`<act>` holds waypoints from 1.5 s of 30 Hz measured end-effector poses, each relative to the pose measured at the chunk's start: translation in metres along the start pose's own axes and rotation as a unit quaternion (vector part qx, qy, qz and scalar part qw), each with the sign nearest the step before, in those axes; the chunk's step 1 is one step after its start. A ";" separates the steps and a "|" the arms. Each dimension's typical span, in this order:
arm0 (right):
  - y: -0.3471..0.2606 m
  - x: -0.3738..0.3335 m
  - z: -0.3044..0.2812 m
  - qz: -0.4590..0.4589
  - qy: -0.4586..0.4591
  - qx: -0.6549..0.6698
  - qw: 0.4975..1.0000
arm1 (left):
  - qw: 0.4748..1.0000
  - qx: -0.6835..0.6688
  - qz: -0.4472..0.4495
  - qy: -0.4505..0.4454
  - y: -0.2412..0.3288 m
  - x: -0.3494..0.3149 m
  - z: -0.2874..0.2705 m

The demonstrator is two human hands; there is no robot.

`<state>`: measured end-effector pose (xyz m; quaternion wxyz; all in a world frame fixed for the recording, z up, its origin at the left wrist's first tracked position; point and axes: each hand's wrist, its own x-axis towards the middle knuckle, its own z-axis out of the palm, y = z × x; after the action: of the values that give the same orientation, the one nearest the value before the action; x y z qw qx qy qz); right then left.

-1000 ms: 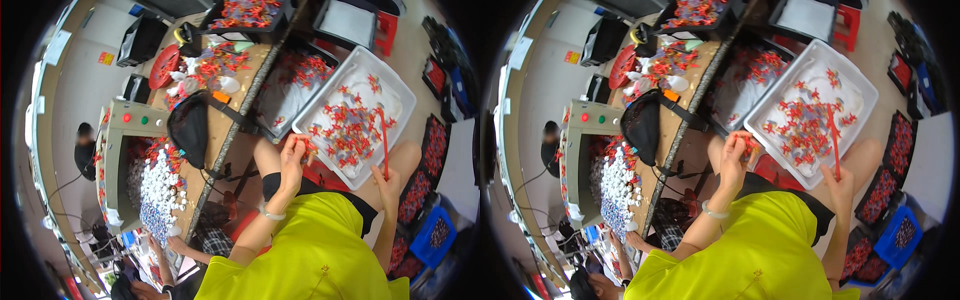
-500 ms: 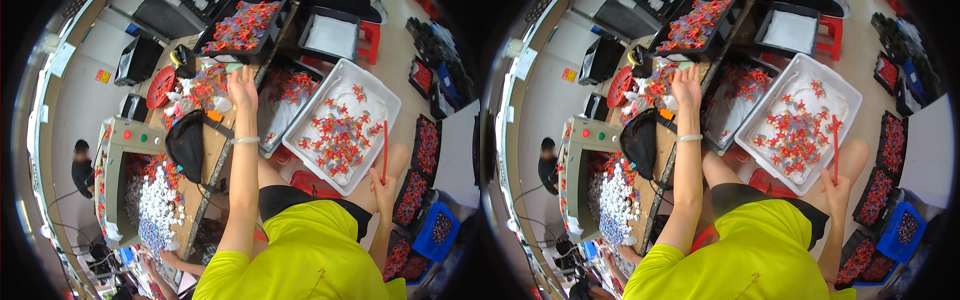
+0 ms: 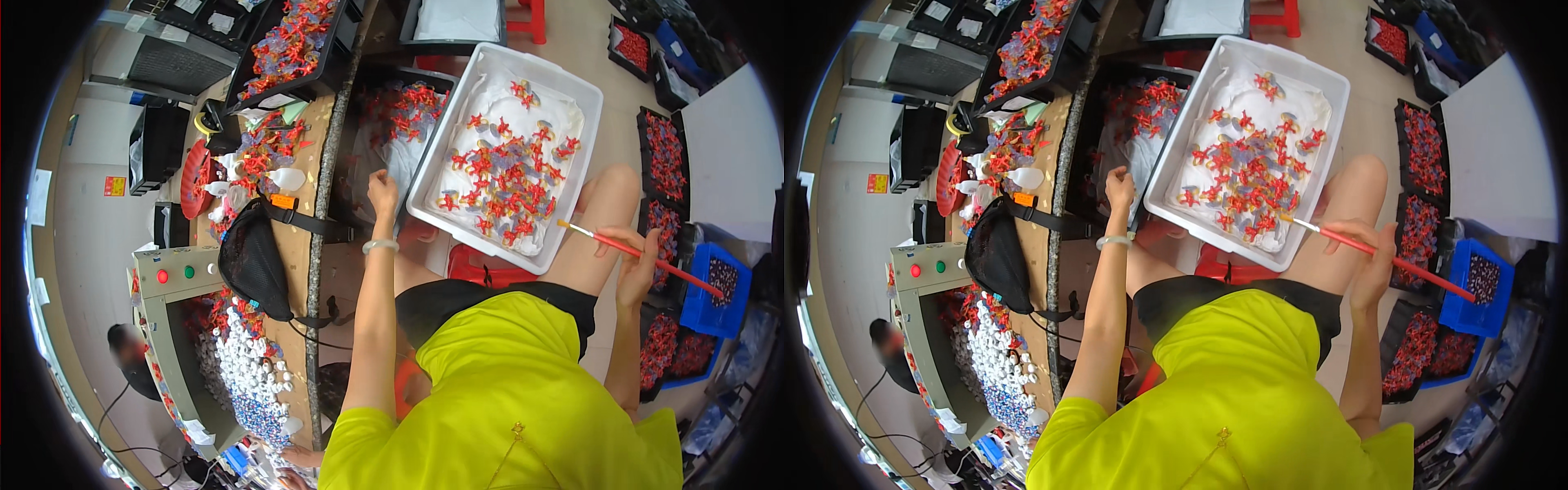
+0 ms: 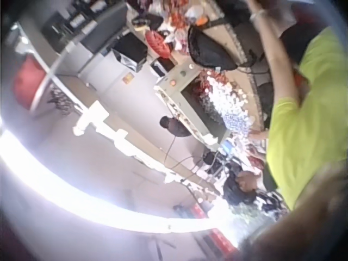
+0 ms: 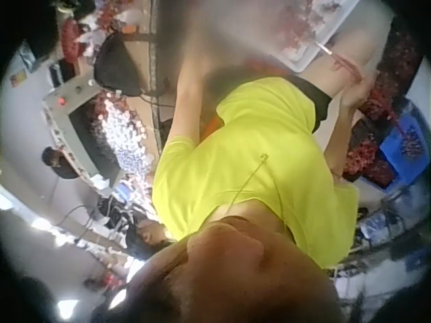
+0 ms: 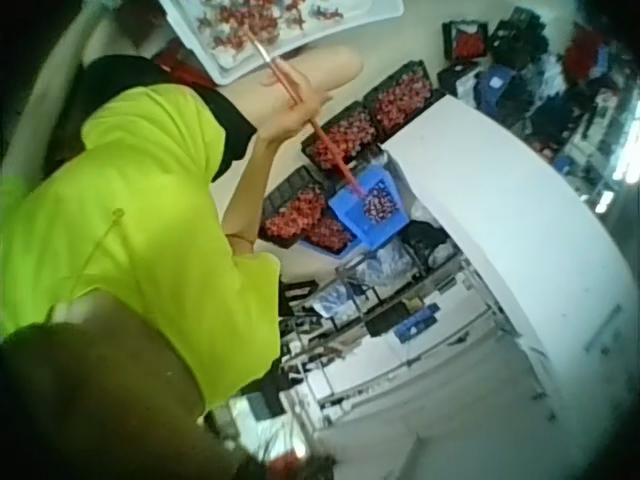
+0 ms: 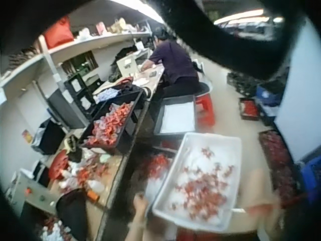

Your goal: Applying paint or glue to small red toy figures using a paintbrush at a workshop workbench.

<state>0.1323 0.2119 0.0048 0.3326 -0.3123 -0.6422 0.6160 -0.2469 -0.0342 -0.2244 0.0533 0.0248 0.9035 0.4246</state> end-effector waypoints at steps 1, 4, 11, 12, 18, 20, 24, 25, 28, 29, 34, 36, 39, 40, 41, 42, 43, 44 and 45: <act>0.003 -0.001 0.002 0.014 -0.045 0.032 0.998 | 0.998 0.021 0.043 0.034 0.003 0.002 0.009; 0.014 -0.001 0.023 -0.008 -0.081 0.001 0.997 | 0.992 0.051 0.109 0.028 0.005 0.024 0.022; 0.001 -0.024 0.034 0.057 -0.127 0.013 0.990 | 0.964 0.126 0.229 -0.060 -0.006 0.109 0.055; 0.005 -0.025 0.031 0.066 -0.135 0.000 0.989 | 0.959 0.166 0.224 -0.051 -0.038 0.128 0.055; 0.020 -0.033 -0.007 0.100 0.018 0.034 0.994 | 0.947 0.244 0.207 -0.010 -0.099 0.137 0.069; 0.016 -0.025 -0.007 0.117 0.037 0.039 0.992 | 0.943 0.266 0.197 -0.014 -0.108 0.136 0.056; 0.023 -0.012 -0.011 0.118 0.075 0.030 0.990 | 0.990 0.094 0.087 0.057 -0.002 0.061 0.037; 0.024 -0.007 -0.006 0.106 0.053 0.008 0.993 | 0.989 0.066 0.074 0.114 0.006 0.044 0.025; 0.027 -0.001 0.013 0.093 0.008 0.007 0.996 | 0.894 -0.444 -0.034 -0.048 0.060 -0.050 0.005; 0.027 -0.001 0.016 0.075 -0.012 0.032 0.997 | 0.864 -0.488 -0.062 -0.111 0.091 -0.093 -0.008; 0.035 -0.005 0.028 0.080 -0.123 0.104 0.984 | 0.718 -0.599 -0.131 -0.328 0.142 -0.231 -0.042; 0.036 -0.006 0.027 0.074 -0.150 0.107 0.980 | 0.689 -0.607 -0.198 -0.343 0.147 -0.258 -0.047; 0.032 -0.006 0.029 0.061 -0.163 0.113 0.978 | 0.691 -0.607 -0.193 -0.343 0.148 -0.280 -0.046; 0.029 -0.008 0.029 0.061 -0.164 0.113 0.978 | 0.690 -0.607 -0.193 -0.342 0.149 -0.282 -0.045; 0.024 -0.012 0.030 0.059 -0.159 0.090 0.981 | 0.712 -0.583 -0.173 -0.351 0.151 -0.283 -0.045; 0.021 -0.016 0.029 0.056 -0.154 0.067 0.984 | 0.733 -0.557 -0.152 -0.360 0.153 -0.285 -0.044; 0.019 -0.019 0.028 0.053 -0.153 0.066 0.984 | 0.753 -0.539 -0.124 -0.358 0.155 -0.286 -0.044; 0.018 -0.021 0.027 0.038 -0.178 0.059 0.982 | 0.752 -0.540 -0.121 -0.359 0.160 -0.286 -0.045; 0.019 -0.023 0.025 0.028 -0.201 0.051 0.978 | 0.757 -0.529 -0.128 -0.362 0.166 -0.286 -0.046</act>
<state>0.1252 0.1793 -0.0154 0.1947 -0.1821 -0.6548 0.7072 0.0321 0.0102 -0.0459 0.4353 0.0285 0.4427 0.7834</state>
